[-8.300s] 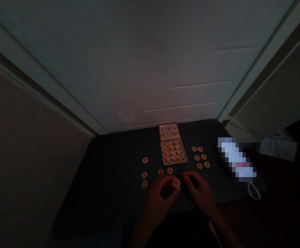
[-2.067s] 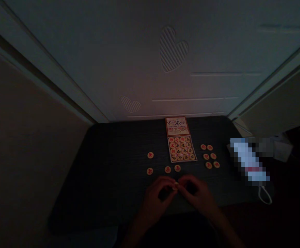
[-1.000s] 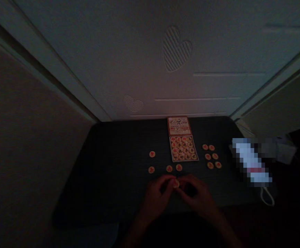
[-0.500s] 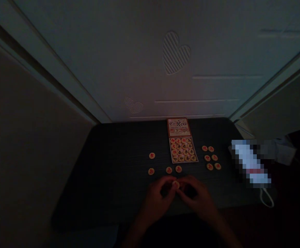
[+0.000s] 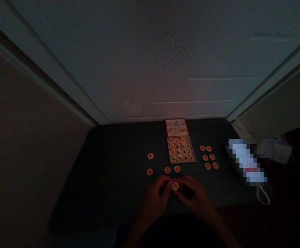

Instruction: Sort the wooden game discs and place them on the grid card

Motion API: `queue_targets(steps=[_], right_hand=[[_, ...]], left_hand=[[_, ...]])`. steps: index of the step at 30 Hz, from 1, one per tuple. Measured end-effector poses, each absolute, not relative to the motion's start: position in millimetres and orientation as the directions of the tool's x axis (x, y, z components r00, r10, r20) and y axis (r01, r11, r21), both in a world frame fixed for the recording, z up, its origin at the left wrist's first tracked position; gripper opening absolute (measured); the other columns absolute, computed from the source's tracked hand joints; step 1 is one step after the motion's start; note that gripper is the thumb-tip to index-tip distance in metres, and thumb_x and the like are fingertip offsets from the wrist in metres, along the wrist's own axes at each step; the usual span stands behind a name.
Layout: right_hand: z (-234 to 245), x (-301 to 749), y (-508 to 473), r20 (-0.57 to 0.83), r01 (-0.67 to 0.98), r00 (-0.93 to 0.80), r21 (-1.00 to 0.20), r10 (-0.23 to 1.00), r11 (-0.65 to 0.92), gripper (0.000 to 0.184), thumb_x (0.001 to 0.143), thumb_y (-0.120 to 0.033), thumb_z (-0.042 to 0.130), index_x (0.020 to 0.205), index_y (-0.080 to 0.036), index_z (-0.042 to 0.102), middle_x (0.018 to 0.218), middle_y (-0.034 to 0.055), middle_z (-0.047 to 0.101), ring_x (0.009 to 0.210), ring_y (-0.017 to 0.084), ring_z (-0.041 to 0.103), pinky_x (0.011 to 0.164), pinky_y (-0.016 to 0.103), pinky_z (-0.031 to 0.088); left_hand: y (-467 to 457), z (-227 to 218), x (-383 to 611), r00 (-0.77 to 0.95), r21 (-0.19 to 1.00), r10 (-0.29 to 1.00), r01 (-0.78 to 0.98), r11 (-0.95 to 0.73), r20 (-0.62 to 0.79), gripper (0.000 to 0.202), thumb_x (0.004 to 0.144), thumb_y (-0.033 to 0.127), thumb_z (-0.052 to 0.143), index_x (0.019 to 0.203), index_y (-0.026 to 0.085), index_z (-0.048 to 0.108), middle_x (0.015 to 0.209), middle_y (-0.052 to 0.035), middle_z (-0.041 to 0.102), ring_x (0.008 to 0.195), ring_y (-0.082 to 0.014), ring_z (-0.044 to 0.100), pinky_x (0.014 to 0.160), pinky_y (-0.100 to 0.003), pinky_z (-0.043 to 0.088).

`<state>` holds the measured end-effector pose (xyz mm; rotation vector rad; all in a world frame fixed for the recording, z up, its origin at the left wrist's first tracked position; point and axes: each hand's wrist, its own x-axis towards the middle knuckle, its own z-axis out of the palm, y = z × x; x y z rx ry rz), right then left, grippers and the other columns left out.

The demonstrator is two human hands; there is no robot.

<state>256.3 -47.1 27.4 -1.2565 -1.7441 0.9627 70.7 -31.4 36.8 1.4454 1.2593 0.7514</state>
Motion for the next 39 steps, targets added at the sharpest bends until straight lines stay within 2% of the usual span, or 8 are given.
queue_targets(steps=[8, 13, 18, 25, 29, 39], right_hand=[[26.1, 260.4, -45.4, 0.151, 0.427, -0.170, -0.879, 0.974, 0.211, 0.027, 0.092, -0.029, 0.066, 0.118, -0.028, 0.068, 0.102, 0.0037, 0.072, 0.087, 0.018, 0.069, 0.077, 0.029, 0.058], [27.5, 267.8, -40.7, 0.238, 0.497, -0.112, -0.827, 0.965, 0.262, 0.032, 0.091, -0.028, 0.065, 0.123, -0.027, 0.064, 0.111, 0.0063, 0.071, 0.101, 0.022, 0.069, 0.086, 0.034, 0.058], [37.0, 274.7, -27.3, 0.330, 0.596, -0.053, -0.747, 0.943, 0.295, 0.032, 0.092, -0.029, 0.064, 0.124, -0.027, 0.065, 0.113, 0.0083, 0.069, 0.102, 0.024, 0.068, 0.088, 0.039, 0.057], [34.3, 269.6, -0.8, 0.424, 0.710, -0.100, -0.603, 0.900, 0.363, 0.037, 0.094, -0.026, 0.061, 0.131, -0.027, 0.061, 0.118, 0.0090, 0.068, 0.110, 0.026, 0.062, 0.097, 0.047, 0.051], [27.0, 263.1, 11.4, 0.428, 0.774, -0.139, -0.515, 0.893, 0.368, 0.036, 0.092, -0.024, 0.063, 0.128, -0.025, 0.062, 0.113, 0.0082, 0.069, 0.106, 0.027, 0.062, 0.095, 0.047, 0.049], [17.0, 258.8, 17.3, 0.414, 0.801, -0.170, -0.470, 0.894, 0.370, 0.036, 0.093, -0.026, 0.061, 0.129, -0.025, 0.062, 0.111, 0.0088, 0.069, 0.105, 0.027, 0.062, 0.093, 0.045, 0.048]], left_hand=[[-31.5, 39.0, 71.1, 0.265, 0.957, 0.956, 0.286, 0.049, -0.128, 0.016, 0.097, 0.036, 0.057, 0.106, 0.026, 0.067, 0.101, 0.0002, 0.077, 0.094, -0.0159, 0.072, 0.086, -0.026, 0.053], [-32.2, 37.7, 70.7, 0.253, 0.954, 0.957, 0.292, 0.062, -0.140, 0.018, 0.097, 0.036, 0.057, 0.109, 0.025, 0.066, 0.097, -0.0010, 0.078, 0.089, -0.0168, 0.074, 0.083, -0.028, 0.055], [-31.6, 39.4, 70.6, 0.252, 0.945, 0.958, 0.324, 0.049, -0.136, 0.020, 0.096, 0.036, 0.056, 0.108, 0.024, 0.066, 0.091, -0.0018, 0.078, 0.084, -0.0177, 0.074, 0.081, -0.029, 0.056], [-32.3, 39.0, 69.5, 0.242, 0.936, 0.963, 0.351, 0.030, -0.122, 0.019, 0.096, 0.036, 0.056, 0.105, 0.025, 0.068, 0.091, -0.0009, 0.078, 0.084, -0.0171, 0.074, 0.080, -0.028, 0.056], [-32.6, 38.1, 69.2, 0.239, 0.937, 0.966, 0.348, 0.011, -0.100, 0.016, 0.095, 0.032, 0.057, 0.104, 0.025, 0.069, 0.091, 0.0003, 0.078, 0.083, -0.0157, 0.072, 0.079, -0.025, 0.055], [-33.1, 38.0, 67.8, 0.247, 0.942, 0.961, 0.334, 0.033, -0.122, 0.017, 0.095, 0.033, 0.057, 0.105, 0.025, 0.069, 0.093, -0.0002, 0.077, 0.085, -0.0159, 0.072, 0.081, -0.026, 0.054]])
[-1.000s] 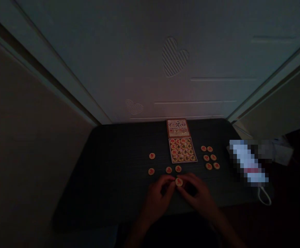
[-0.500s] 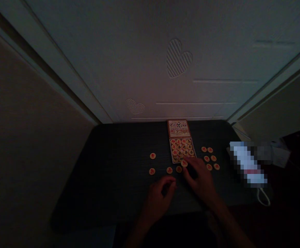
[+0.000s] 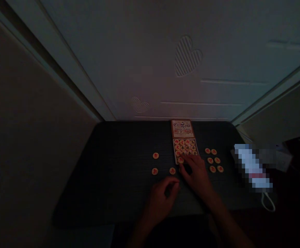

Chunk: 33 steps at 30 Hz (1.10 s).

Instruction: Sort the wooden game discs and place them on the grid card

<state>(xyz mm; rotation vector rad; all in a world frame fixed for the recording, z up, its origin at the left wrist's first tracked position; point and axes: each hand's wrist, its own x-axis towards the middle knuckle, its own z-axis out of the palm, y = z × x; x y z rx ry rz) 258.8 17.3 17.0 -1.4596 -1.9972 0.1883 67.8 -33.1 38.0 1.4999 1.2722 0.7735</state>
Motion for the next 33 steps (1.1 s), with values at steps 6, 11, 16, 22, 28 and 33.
queue_targets(steps=[6, 11, 16, 22, 28, 33], right_hand=[[15.8, 258.6, 16.6, 0.417, 0.810, -0.188, -0.446, 0.889, 0.381, 0.038, 0.094, -0.024, 0.059, 0.132, -0.026, 0.061, 0.112, 0.0084, 0.068, 0.106, 0.027, 0.061, 0.094, 0.046, 0.046], [17.4, 256.3, 14.8, 0.403, 0.805, -0.178, -0.465, 0.898, 0.369, 0.034, 0.094, -0.025, 0.059, 0.128, -0.026, 0.062, 0.113, 0.0080, 0.069, 0.107, 0.027, 0.061, 0.094, 0.045, 0.045], [18.6, 255.8, 13.7, 0.401, 0.789, -0.168, -0.493, 0.900, 0.367, 0.023, 0.094, -0.024, 0.059, 0.116, -0.024, 0.063, 0.111, 0.0071, 0.070, 0.106, 0.026, 0.061, 0.094, 0.045, 0.044], [20.0, 255.5, 13.0, 0.403, 0.783, -0.174, -0.497, 0.899, 0.375, 0.019, 0.094, -0.023, 0.058, 0.113, -0.025, 0.063, 0.110, 0.0066, 0.071, 0.107, 0.026, 0.061, 0.096, 0.045, 0.043], [18.8, 255.6, 12.8, 0.418, 0.774, -0.169, -0.505, 0.893, 0.383, 0.021, 0.094, -0.023, 0.059, 0.114, -0.025, 0.062, 0.111, 0.0066, 0.070, 0.108, 0.026, 0.061, 0.097, 0.045, 0.044], [21.2, 257.7, 10.4, 0.433, 0.762, -0.140, -0.527, 0.890, 0.377, 0.018, 0.094, -0.022, 0.059, 0.111, -0.025, 0.063, 0.110, 0.0068, 0.070, 0.108, 0.026, 0.061, 0.097, 0.046, 0.045]], left_hand=[[-33.3, 38.0, 68.2, 0.241, 0.942, 0.962, 0.335, 0.040, -0.127, 0.017, 0.095, 0.033, 0.056, 0.104, 0.025, 0.069, 0.091, 0.0002, 0.077, 0.082, -0.0155, 0.072, 0.079, -0.025, 0.054], [-33.1, 39.2, 67.6, 0.241, 0.935, 0.965, 0.354, 0.012, -0.104, 0.018, 0.095, 0.034, 0.056, 0.103, 0.025, 0.070, 0.091, -0.0006, 0.077, 0.083, -0.0160, 0.071, 0.079, -0.026, 0.054], [-32.6, 37.9, 67.7, 0.240, 0.937, 0.966, 0.350, 0.010, -0.099, 0.016, 0.095, 0.032, 0.058, 0.103, 0.025, 0.070, 0.091, 0.0005, 0.077, 0.082, -0.0154, 0.071, 0.078, -0.024, 0.054], [-32.4, 38.0, 69.1, 0.233, 0.925, 0.969, 0.379, -0.010, -0.085, 0.015, 0.095, 0.031, 0.058, 0.100, 0.025, 0.071, 0.091, 0.0008, 0.077, 0.083, -0.0155, 0.071, 0.079, -0.024, 0.053], [-31.9, 37.4, 68.6, 0.245, 0.924, 0.964, 0.382, 0.000, -0.101, 0.017, 0.095, 0.033, 0.057, 0.101, 0.025, 0.070, 0.091, -0.0006, 0.078, 0.084, -0.0167, 0.072, 0.080, -0.026, 0.054], [-31.3, 38.3, 68.4, 0.246, 0.928, 0.963, 0.373, 0.011, -0.110, 0.019, 0.096, 0.036, 0.056, 0.100, 0.024, 0.070, 0.091, -0.0006, 0.078, 0.082, -0.0160, 0.072, 0.078, -0.025, 0.054]])
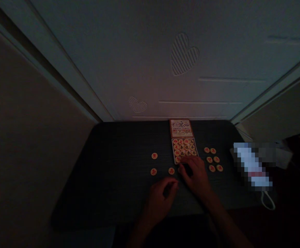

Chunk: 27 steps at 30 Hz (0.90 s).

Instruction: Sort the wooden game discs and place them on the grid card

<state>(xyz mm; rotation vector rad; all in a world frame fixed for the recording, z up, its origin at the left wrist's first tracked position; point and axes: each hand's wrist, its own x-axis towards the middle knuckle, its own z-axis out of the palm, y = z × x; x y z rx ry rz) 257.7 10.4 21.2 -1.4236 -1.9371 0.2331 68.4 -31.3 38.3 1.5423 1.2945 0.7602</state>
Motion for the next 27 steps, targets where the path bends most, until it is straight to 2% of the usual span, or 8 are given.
queue_targets(steps=[8, 11, 15, 19, 23, 27], right_hand=[[22.6, 284.7, -20.5, 0.451, 0.778, -0.114, -0.513, 0.885, 0.362, 0.018, 0.094, -0.021, 0.059, 0.110, -0.026, 0.065, 0.105, 0.0064, 0.071, 0.102, 0.026, 0.064, 0.094, 0.047, 0.048], [24.5, 304.1, -27.8, 0.440, 0.804, -0.075, -0.504, 0.895, 0.315, 0.015, 0.095, -0.024, 0.059, 0.108, -0.027, 0.066, 0.103, 0.0067, 0.071, 0.099, 0.026, 0.064, 0.093, 0.048, 0.048], [31.3, 336.0, -16.4, 0.430, 0.836, 0.064, -0.515, 0.901, 0.186, 0.018, 0.094, -0.031, 0.059, 0.110, -0.025, 0.067, 0.108, 0.0090, 0.070, 0.104, 0.028, 0.063, 0.093, 0.046, 0.050], [34.2, 366.9, 7.3, 0.324, 0.877, 0.153, -0.479, 0.934, 0.023, 0.024, 0.092, -0.035, 0.061, 0.109, -0.020, 0.067, 0.110, 0.0111, 0.070, 0.103, 0.028, 0.064, 0.090, 0.043, 0.050], [28.3, 386.6, 20.7, 0.186, 0.902, 0.141, -0.429, 0.972, -0.049, 0.025, 0.091, -0.034, 0.058, 0.107, -0.019, 0.068, 0.104, 0.0109, 0.071, 0.097, 0.028, 0.065, 0.087, 0.042, 0.050], [24.6, 393.4, 21.2, 0.119, 0.903, 0.139, -0.422, 0.983, -0.077, 0.021, 0.089, -0.035, 0.057, 0.098, -0.020, 0.070, 0.098, 0.0092, 0.072, 0.091, 0.027, 0.066, 0.083, 0.040, 0.049]], left_hand=[[-31.6, 38.6, 68.3, 0.249, 0.928, 0.959, 0.372, 0.034, -0.135, 0.020, 0.098, 0.038, 0.055, 0.103, 0.025, 0.069, 0.092, -0.0005, 0.078, 0.085, -0.0166, 0.073, 0.079, -0.027, 0.054], [-31.6, 38.5, 68.7, 0.243, 0.921, 0.961, 0.389, 0.031, -0.135, 0.020, 0.097, 0.038, 0.055, 0.102, 0.025, 0.070, 0.091, -0.0003, 0.078, 0.083, -0.0166, 0.073, 0.078, -0.027, 0.054], [-31.4, 37.1, 70.0, 0.244, 0.918, 0.963, 0.397, 0.012, -0.118, 0.018, 0.097, 0.037, 0.056, 0.100, 0.025, 0.069, 0.090, 0.0003, 0.077, 0.083, -0.0164, 0.072, 0.078, -0.027, 0.053], [-31.3, 34.9, 71.0, 0.236, 0.912, 0.965, 0.410, 0.011, -0.117, 0.018, 0.097, 0.037, 0.056, 0.102, 0.025, 0.069, 0.091, 0.0008, 0.077, 0.084, -0.0162, 0.072, 0.080, -0.027, 0.053], [-32.2, 34.4, 71.1, 0.227, 0.910, 0.968, 0.414, 0.007, -0.111, 0.018, 0.097, 0.037, 0.056, 0.102, 0.026, 0.069, 0.090, 0.0012, 0.078, 0.084, -0.0161, 0.073, 0.079, -0.027, 0.054], [-32.9, 34.0, 71.3, 0.226, 0.909, 0.969, 0.416, -0.007, -0.096, 0.018, 0.097, 0.037, 0.056, 0.101, 0.025, 0.069, 0.088, 0.0013, 0.078, 0.082, -0.0160, 0.073, 0.078, -0.027, 0.054]])
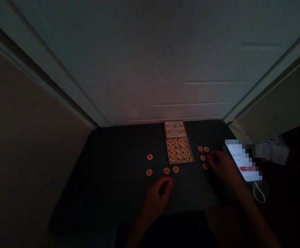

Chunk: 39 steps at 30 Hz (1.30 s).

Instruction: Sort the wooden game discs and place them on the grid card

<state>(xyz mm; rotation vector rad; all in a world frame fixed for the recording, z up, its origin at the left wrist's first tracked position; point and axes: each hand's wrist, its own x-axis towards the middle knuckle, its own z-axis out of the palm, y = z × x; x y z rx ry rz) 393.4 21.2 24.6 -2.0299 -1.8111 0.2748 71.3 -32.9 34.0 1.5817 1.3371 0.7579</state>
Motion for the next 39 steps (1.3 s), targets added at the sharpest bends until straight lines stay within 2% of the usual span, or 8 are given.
queue_targets(steps=[7, 12, 16, 19, 21, 26, 31, 39], right_hand=[[27.9, 394.9, 19.4, 0.090, 0.872, 0.193, -0.472, 0.977, -0.129, 0.022, 0.088, -0.037, 0.057, 0.095, -0.020, 0.068, 0.093, 0.0077, 0.072, 0.084, 0.025, 0.067, 0.074, 0.036, 0.050], [40.2, 382.5, 11.9, 0.218, 0.826, 0.259, -0.555, 0.941, -0.099, 0.030, 0.089, -0.045, 0.061, 0.104, -0.020, 0.068, 0.101, 0.0090, 0.072, 0.086, 0.024, 0.068, 0.075, 0.036, 0.052], [48.6, 352.9, -5.4, 0.278, 0.768, 0.154, -0.637, 0.948, 0.062, 0.027, 0.092, -0.043, 0.062, 0.108, -0.021, 0.067, 0.102, 0.0089, 0.072, 0.085, 0.023, 0.068, 0.075, 0.036, 0.055], [43.6, 322.3, -24.2, 0.303, 0.708, 0.052, -0.683, 0.952, 0.179, 0.020, 0.093, -0.037, 0.063, 0.107, -0.024, 0.067, 0.107, 0.0080, 0.072, 0.094, 0.023, 0.068, 0.086, 0.039, 0.055], [36.0, 301.9, -36.4, 0.305, 0.663, 0.006, -0.714, 0.952, 0.225, 0.018, 0.093, -0.034, 0.064, 0.108, -0.025, 0.067, 0.106, 0.0072, 0.072, 0.096, 0.023, 0.069, 0.084, 0.037, 0.057], [21.4, 264.3, -56.1, 0.295, 0.555, -0.087, -0.779, 0.952, 0.292, 0.017, 0.092, -0.028, 0.064, 0.109, -0.026, 0.066, 0.105, 0.0056, 0.073, 0.097, 0.021, 0.071, 0.086, 0.034, 0.059], [17.5, 253.5, -62.1, 0.322, 0.523, -0.127, -0.782, 0.938, 0.339, 0.016, 0.093, -0.025, 0.064, 0.109, -0.026, 0.066, 0.106, 0.0058, 0.073, 0.098, 0.020, 0.071, 0.087, 0.033, 0.060], [18.3, 255.2, -61.9, 0.271, 0.508, -0.128, -0.808, 0.954, 0.298, 0.018, 0.093, -0.025, 0.064, 0.110, -0.027, 0.067, 0.107, 0.0063, 0.073, 0.100, 0.022, 0.071, 0.088, 0.035, 0.059]], left_hand=[[-30.7, 34.9, 71.7, 0.235, 0.907, 0.968, 0.420, -0.022, -0.085, 0.018, 0.096, 0.036, 0.056, 0.099, 0.024, 0.070, 0.087, 0.0002, 0.078, 0.080, -0.0165, 0.073, 0.076, -0.027, 0.055], [-31.0, 35.4, 71.8, 0.234, 0.906, 0.969, 0.423, -0.032, -0.076, 0.017, 0.096, 0.035, 0.057, 0.099, 0.024, 0.069, 0.088, 0.0009, 0.078, 0.081, -0.0157, 0.073, 0.076, -0.026, 0.054], [-31.6, 34.0, 72.2, 0.223, 0.901, 0.971, 0.434, -0.021, -0.085, 0.016, 0.096, 0.035, 0.058, 0.101, 0.025, 0.069, 0.088, 0.0019, 0.077, 0.081, -0.0150, 0.072, 0.077, -0.026, 0.053], [-31.4, 35.1, 72.7, 0.225, 0.901, 0.969, 0.433, -0.010, -0.097, 0.016, 0.096, 0.035, 0.057, 0.100, 0.025, 0.070, 0.088, 0.0019, 0.078, 0.081, -0.0148, 0.073, 0.077, -0.026, 0.053], [-31.0, 36.9, 73.0, 0.232, 0.910, 0.967, 0.414, -0.001, -0.105, 0.016, 0.097, 0.034, 0.057, 0.100, 0.025, 0.070, 0.088, 0.0018, 0.078, 0.082, -0.0148, 0.073, 0.077, -0.025, 0.054], [-30.4, 41.3, 72.8, 0.249, 0.924, 0.964, 0.381, -0.013, -0.089, 0.017, 0.096, 0.033, 0.058, 0.101, 0.026, 0.072, 0.095, 0.0013, 0.078, 0.087, -0.0150, 0.073, 0.081, -0.025, 0.054], [-30.4, 43.5, 72.3, 0.279, 0.933, 0.953, 0.361, 0.010, -0.118, 0.016, 0.092, 0.036, 0.063, 0.101, 0.025, 0.072, 0.096, 0.0006, 0.078, 0.085, -0.0159, 0.073, 0.080, -0.025, 0.056], [-29.3, 40.5, 72.6, 0.269, 0.935, 0.953, 0.353, 0.038, -0.140, 0.019, 0.094, 0.037, 0.061, 0.102, 0.025, 0.073, 0.100, -0.0012, 0.078, 0.091, -0.0179, 0.073, 0.087, -0.030, 0.057]])
